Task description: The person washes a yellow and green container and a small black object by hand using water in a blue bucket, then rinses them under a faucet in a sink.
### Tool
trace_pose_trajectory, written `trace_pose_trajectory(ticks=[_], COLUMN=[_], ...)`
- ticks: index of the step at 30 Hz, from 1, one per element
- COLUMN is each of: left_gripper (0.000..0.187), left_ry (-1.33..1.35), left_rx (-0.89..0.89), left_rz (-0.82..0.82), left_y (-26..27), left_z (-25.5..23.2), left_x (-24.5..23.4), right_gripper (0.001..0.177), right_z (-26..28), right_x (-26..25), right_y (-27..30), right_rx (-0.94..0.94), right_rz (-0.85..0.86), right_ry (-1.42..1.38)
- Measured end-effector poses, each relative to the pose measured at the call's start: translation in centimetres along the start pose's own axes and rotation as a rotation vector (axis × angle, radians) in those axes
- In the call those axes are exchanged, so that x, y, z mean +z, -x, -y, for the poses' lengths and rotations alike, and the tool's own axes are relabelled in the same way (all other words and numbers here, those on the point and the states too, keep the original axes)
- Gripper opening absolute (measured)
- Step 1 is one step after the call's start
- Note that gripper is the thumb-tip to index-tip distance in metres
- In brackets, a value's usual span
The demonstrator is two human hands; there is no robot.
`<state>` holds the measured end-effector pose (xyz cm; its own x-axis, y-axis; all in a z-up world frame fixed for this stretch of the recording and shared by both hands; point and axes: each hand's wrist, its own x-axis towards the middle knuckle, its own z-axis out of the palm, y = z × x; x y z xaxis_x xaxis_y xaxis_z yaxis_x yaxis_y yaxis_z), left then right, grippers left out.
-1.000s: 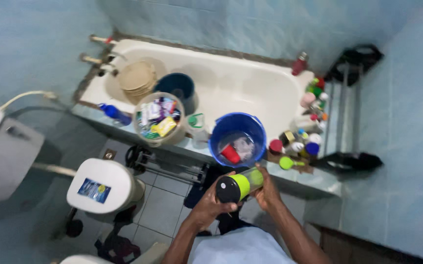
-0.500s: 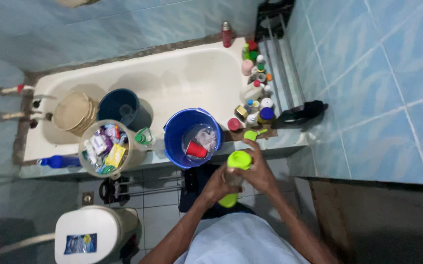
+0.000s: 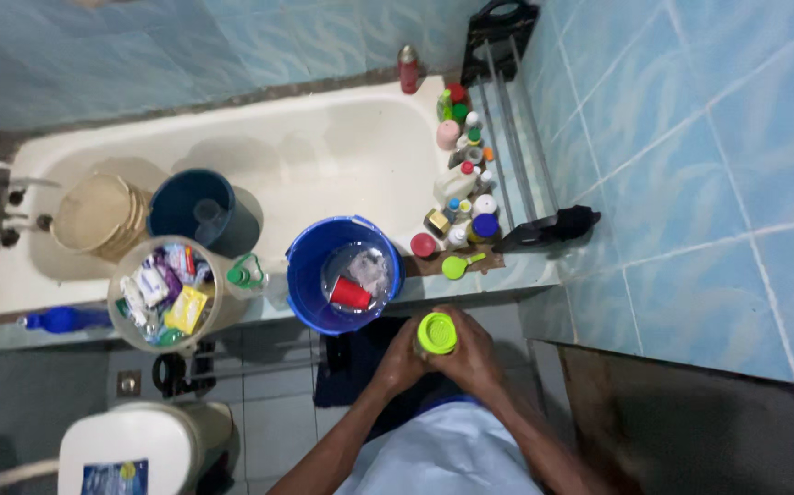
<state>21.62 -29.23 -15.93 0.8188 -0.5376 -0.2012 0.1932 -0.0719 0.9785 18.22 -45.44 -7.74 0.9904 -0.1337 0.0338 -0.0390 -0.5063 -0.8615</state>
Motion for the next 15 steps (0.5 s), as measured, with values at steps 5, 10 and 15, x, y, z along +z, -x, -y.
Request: trace_pose_trajectory(ticks=[5, 10, 15], left_gripper=[0.111, 0.106, 0.097], left_ry=[-0.251, -0.147, -0.044], left_rx=[0.028, -0.187, -0.434], left_rz=[-0.204, -0.346, -0.495], left_y=[-0.8, -3.0, -4.7], left_z=[0.3, 1.1, 2.1], left_x=[1.7, 3.6, 5.5], right_gripper=[0.071, 0.076, 0.078], right_z=[-7.3, -14.8, -19.6], right_x=[1.7, 4.7, 6.5], right_y=[-2.5, -8.3, -12.4], right_rx=[-0.009, -0.135, -0.121], right_rz=[0.045, 0.170, 0.364], right_ry=[0.144, 0.200, 0.234])
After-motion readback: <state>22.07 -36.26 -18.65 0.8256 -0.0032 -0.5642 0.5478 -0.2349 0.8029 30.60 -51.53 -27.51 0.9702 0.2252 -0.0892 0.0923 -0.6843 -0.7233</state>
